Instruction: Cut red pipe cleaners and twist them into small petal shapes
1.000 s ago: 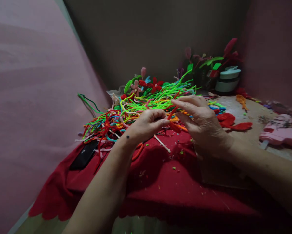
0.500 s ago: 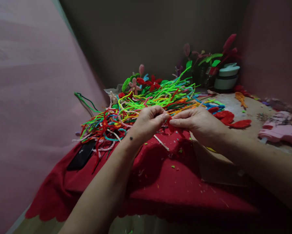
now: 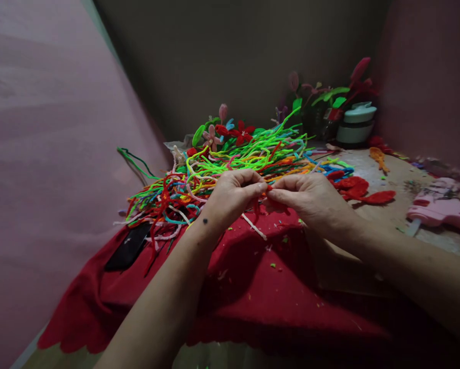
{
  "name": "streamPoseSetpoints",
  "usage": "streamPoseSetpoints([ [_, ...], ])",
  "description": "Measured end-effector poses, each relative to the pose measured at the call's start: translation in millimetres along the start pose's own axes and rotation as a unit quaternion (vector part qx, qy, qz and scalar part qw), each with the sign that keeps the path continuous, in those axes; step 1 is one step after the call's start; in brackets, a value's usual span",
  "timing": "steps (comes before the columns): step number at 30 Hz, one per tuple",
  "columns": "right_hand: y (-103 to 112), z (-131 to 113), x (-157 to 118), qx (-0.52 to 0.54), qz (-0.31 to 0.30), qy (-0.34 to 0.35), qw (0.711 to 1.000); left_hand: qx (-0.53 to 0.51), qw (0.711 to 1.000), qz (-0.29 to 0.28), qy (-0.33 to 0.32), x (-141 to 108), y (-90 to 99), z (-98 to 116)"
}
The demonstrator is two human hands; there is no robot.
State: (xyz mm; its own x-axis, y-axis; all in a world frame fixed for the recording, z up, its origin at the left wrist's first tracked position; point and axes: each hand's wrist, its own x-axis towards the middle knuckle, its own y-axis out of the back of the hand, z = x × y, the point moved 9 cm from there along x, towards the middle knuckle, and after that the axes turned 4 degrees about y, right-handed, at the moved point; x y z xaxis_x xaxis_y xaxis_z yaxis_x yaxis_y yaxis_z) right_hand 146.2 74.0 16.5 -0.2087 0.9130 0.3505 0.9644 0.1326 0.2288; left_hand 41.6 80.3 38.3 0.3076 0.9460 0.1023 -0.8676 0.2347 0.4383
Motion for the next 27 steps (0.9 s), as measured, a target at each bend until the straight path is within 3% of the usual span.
streamPoseSetpoints([
  [5,-6,13,-2,0.105,0.011,-0.046,0.993,-0.031,0.999,-0.005,0.019,0,-7.0,-6],
  [12,-20,33,-3,0.238,-0.039,-0.109,0.964,0.135,0.982,0.078,-0.104,1,0.4,7],
  [15,-24,35,-4,0.238,-0.058,-0.136,0.960,0.152,0.974,0.107,-0.128,-1,3.7,11],
  [18,-21,34,-6,0.214,-0.048,-0.146,0.965,0.030,0.993,0.092,-0.069,3,7.2,-1],
  [21,-20,30,-6,0.201,-0.051,-0.137,0.969,-0.121,0.992,-0.015,0.023,8,-7.6,-18],
  [23,-22,28,-6,0.209,-0.062,-0.124,0.968,-0.174,0.983,-0.050,0.043,9,-14.2,-22],
  [27,-22,26,-6,0.134,-0.051,-0.088,0.986,-0.228,0.972,0.023,0.045,10,-9.8,-30],
])
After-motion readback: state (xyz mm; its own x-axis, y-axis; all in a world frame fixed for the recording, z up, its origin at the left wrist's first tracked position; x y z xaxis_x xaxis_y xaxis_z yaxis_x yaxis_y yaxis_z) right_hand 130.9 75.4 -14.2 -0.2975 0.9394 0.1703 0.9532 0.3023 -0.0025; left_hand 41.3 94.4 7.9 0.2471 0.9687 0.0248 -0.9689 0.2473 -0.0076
